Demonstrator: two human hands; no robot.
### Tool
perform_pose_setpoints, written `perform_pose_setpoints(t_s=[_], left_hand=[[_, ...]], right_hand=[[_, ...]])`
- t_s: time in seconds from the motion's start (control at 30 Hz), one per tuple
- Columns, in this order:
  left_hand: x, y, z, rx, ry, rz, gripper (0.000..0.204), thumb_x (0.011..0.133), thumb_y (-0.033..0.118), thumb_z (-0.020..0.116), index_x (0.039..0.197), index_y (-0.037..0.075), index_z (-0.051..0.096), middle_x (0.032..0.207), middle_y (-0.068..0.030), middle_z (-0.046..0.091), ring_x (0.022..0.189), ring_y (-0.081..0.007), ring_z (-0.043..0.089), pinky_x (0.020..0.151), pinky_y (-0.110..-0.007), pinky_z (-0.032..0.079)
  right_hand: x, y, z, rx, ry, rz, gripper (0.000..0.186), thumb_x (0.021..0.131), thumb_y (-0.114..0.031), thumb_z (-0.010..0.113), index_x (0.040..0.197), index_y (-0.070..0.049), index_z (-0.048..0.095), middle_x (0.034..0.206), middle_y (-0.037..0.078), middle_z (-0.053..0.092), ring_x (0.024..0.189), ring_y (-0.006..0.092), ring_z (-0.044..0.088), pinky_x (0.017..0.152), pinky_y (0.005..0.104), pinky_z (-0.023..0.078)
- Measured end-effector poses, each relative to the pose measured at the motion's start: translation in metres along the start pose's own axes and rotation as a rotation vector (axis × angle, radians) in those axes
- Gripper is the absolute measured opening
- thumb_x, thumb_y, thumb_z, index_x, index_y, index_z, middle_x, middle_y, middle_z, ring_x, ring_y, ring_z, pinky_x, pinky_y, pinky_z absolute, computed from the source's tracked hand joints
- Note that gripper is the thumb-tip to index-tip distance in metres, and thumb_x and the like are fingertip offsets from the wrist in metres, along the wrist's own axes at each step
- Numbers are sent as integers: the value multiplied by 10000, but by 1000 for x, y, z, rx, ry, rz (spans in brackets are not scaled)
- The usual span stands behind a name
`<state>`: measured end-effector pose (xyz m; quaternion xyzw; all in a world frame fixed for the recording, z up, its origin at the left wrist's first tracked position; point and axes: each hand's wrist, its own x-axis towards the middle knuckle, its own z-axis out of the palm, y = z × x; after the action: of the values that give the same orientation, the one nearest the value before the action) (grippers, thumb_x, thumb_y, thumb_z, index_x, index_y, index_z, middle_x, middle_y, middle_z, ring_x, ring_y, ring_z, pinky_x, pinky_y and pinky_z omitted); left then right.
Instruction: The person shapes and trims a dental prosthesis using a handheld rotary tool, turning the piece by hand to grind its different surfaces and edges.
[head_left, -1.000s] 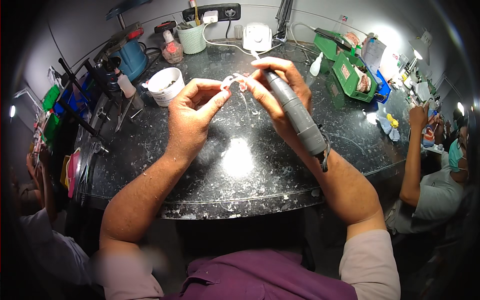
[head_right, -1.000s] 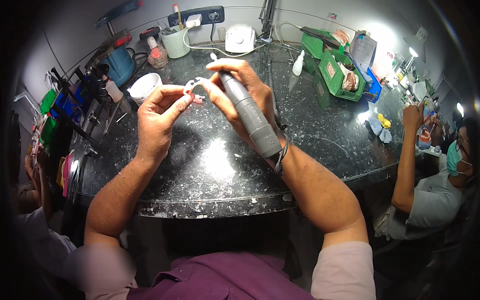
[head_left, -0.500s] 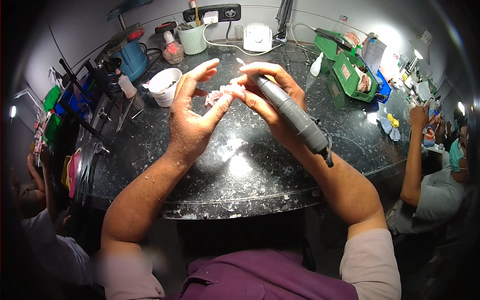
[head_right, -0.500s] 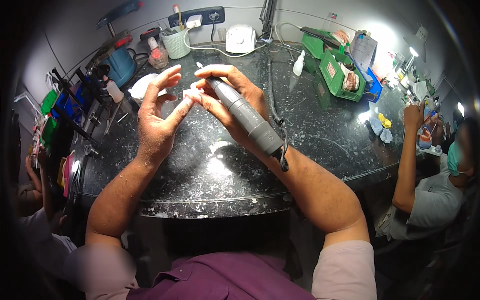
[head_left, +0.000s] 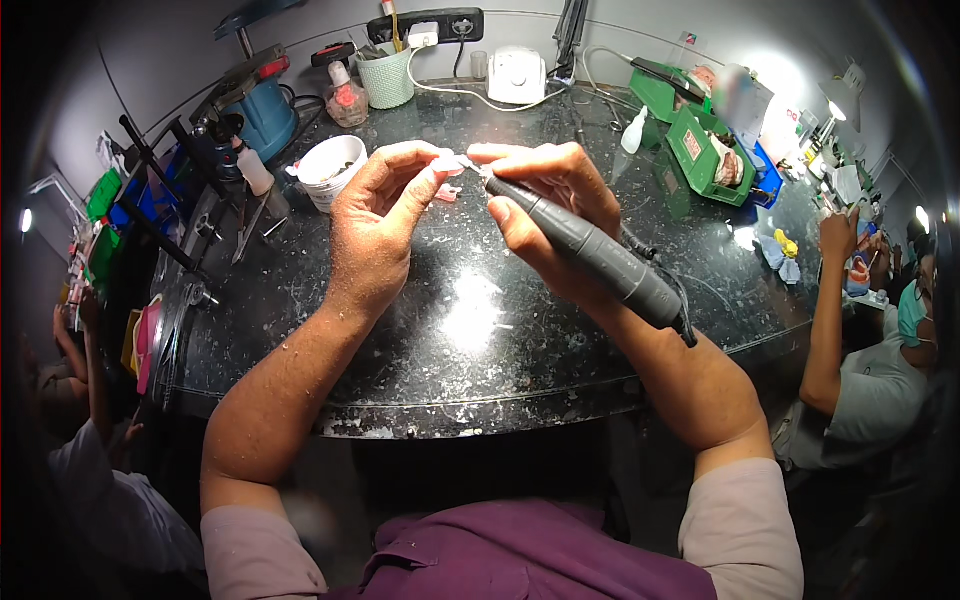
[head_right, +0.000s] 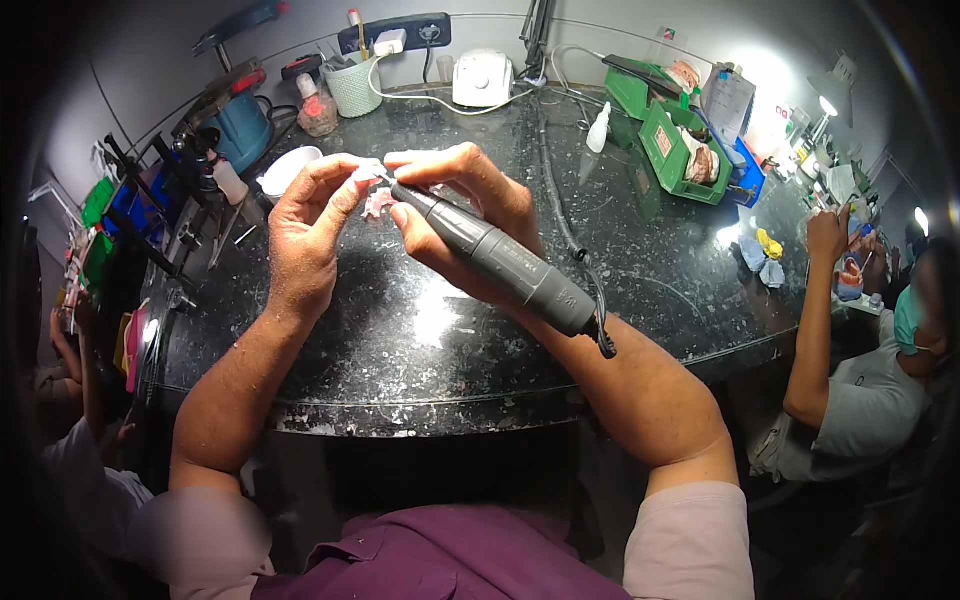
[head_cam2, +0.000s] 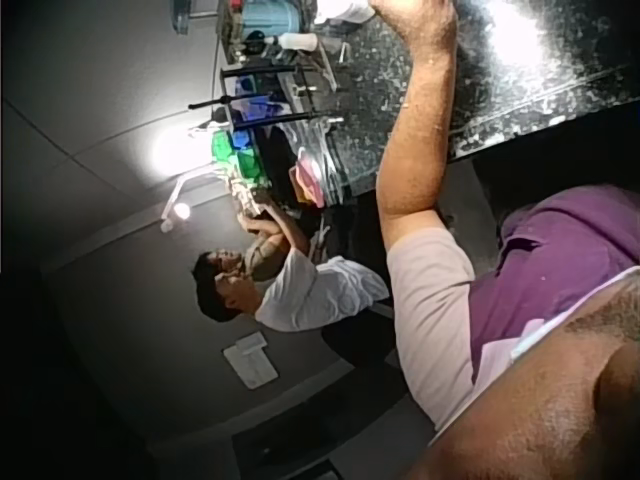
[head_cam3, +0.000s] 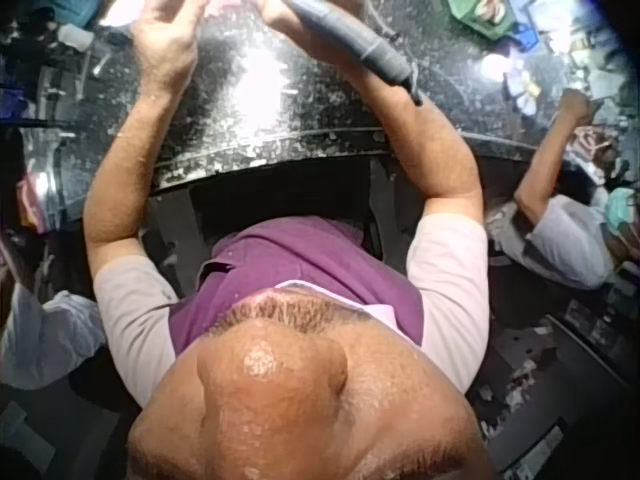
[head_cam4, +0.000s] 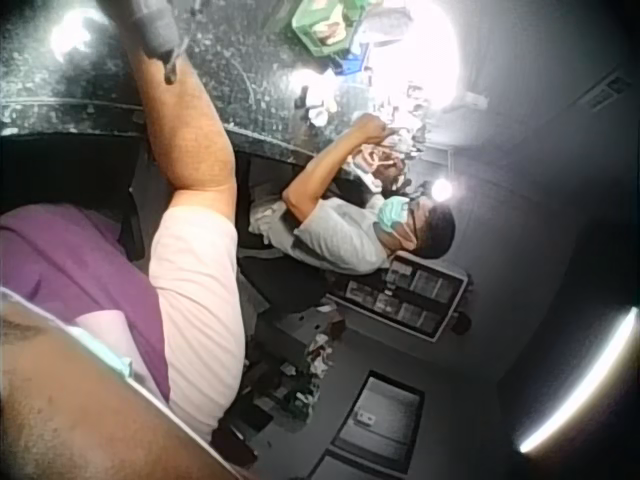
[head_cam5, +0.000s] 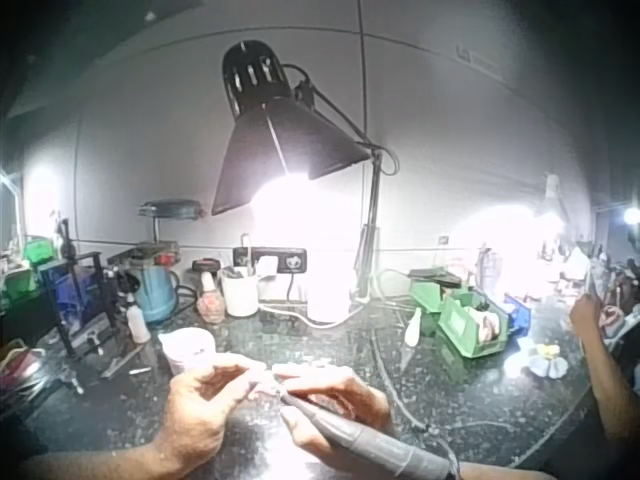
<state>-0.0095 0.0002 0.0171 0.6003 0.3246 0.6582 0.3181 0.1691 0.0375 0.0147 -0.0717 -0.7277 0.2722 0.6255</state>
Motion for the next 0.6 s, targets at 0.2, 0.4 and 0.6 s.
perform_pose_setpoints(t_s=[0.2,0.4,0.6], left_hand=[[0,1,1,16,-16,39,149,969,33,605,1114,5,625,1112,-100,660,1029,-164,651,869,-310,569],[1,-2,0,51,-23,86,151,964,26,608,1112,5,627,1118,-105,659,1029,-162,650,864,-312,576],[0,-2,1,49,-17,102,151,965,32,608,1113,7,626,1118,-108,659,1024,-162,650,862,-312,576]], right_hand=[[1,4,0,-80,-22,-91,274,755,23,712,1014,-17,633,1080,162,701,968,211,700,829,317,568],[0,4,1,-39,-13,-79,269,756,19,716,1007,-17,628,1063,154,704,964,208,697,833,317,561],[-1,4,2,-25,-2,-67,262,759,9,718,1004,-24,629,1046,142,703,968,228,699,841,335,559]])
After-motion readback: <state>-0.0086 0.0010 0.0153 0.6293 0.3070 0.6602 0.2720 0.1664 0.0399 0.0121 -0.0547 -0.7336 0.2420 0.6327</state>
